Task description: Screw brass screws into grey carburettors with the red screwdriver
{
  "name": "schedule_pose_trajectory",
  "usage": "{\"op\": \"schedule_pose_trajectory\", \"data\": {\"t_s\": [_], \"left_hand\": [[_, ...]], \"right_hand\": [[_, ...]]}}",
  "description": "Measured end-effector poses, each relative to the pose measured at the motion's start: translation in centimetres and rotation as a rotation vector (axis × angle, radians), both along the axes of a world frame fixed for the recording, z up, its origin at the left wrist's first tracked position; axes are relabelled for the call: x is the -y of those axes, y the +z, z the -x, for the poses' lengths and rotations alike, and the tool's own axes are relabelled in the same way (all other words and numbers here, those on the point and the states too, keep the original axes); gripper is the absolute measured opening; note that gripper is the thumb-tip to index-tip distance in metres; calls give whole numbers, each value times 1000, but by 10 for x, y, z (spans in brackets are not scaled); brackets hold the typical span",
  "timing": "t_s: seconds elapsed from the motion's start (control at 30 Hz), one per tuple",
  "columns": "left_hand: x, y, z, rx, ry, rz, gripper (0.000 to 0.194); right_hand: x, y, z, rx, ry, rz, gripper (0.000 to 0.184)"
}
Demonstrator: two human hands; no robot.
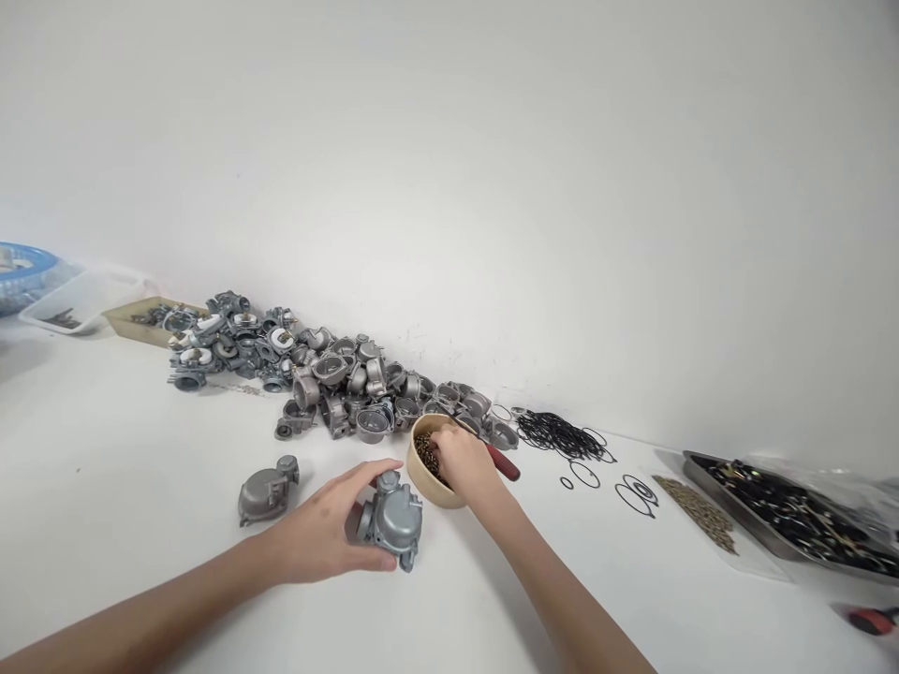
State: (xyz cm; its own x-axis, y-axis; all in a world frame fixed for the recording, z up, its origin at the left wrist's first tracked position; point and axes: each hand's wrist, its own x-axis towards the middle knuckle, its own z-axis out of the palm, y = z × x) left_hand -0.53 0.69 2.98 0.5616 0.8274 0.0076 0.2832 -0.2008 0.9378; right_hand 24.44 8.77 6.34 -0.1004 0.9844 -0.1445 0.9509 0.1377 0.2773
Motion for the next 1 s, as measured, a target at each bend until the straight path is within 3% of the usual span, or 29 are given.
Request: {"op": "schedule_pose_trajectory", "data": {"t_s": [0.23, 0.43, 0.5, 0.6, 0.73, 0.8, 0.87, 1.0], "left_hand": [[-4, -7, 1, 37, -22, -39, 96], [-6, -14, 5, 47, -6, -123, 98], [-8, -13, 7, 65, 20, -199, 86], [-11, -9, 12, 167, 110, -367, 54], [-7, 1, 16, 411, 203, -524, 25], [1, 6, 13, 505, 122, -439, 18], [12, 7, 5, 510, -8, -257, 16], [31, 2, -14, 418, -105, 139, 40]], "right_hand": [[-2, -6, -4, -25, 47, -60, 20], [1, -11, -9, -129, 211, -301, 13], [5, -9, -10, -183, 330, -418, 13], [18, 1, -8, -282, 554, -599, 27], [58, 16, 4, -424, 825, -806, 27], [85, 18, 10, -499, 976, -880, 23], [108, 14, 15, -589, 1154, -896, 21], [131, 2, 17, -714, 1168, -702, 34]]}}
